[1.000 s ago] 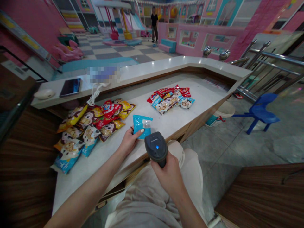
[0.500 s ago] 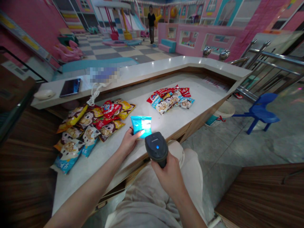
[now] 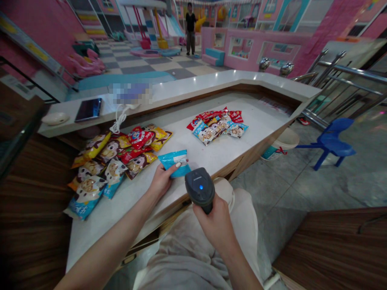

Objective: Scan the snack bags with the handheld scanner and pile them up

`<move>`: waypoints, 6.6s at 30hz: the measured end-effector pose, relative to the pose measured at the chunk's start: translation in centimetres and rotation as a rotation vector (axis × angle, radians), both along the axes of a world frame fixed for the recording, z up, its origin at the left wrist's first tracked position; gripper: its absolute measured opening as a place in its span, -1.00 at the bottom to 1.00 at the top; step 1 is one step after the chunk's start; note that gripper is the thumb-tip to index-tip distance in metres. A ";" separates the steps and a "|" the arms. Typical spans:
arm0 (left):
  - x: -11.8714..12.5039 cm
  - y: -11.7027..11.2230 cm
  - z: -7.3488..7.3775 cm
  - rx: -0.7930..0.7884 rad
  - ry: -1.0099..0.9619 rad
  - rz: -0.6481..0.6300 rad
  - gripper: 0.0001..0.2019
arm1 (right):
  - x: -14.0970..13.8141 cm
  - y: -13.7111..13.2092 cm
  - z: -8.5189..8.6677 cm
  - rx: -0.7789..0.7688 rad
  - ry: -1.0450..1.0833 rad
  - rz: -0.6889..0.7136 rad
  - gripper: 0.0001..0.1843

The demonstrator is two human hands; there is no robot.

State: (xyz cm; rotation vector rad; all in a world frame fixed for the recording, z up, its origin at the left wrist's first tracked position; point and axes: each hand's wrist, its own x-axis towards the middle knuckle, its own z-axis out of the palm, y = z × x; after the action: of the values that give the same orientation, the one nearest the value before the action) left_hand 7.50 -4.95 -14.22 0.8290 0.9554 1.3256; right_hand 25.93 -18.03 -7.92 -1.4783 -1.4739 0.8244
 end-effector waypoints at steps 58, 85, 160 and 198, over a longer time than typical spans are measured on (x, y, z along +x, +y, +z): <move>8.9 13.8 5.6 0.848 1.060 0.011 -0.53 | 1.9 0.9 -1.3 -0.006 -0.047 -0.082 -0.78; -11.6 9.8 5.5 0.104 1.948 0.229 -0.32 | 1.4 -0.1 -1.9 -0.053 -0.039 -0.001 -0.75; 12.5 14.0 -0.8 0.407 1.100 0.092 -0.17 | 2.0 0.2 -2.8 -0.084 -0.050 -0.089 -0.79; -5.7 9.8 5.3 0.321 0.867 0.085 -0.54 | 1.3 -0.6 -2.0 -0.082 -0.038 -0.034 -0.80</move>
State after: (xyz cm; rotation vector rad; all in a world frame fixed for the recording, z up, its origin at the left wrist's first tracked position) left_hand 1.78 4.88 -8.87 1.7010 1.4665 1.2047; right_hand 27.25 -18.64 -9.88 -1.5828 -1.4541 0.8495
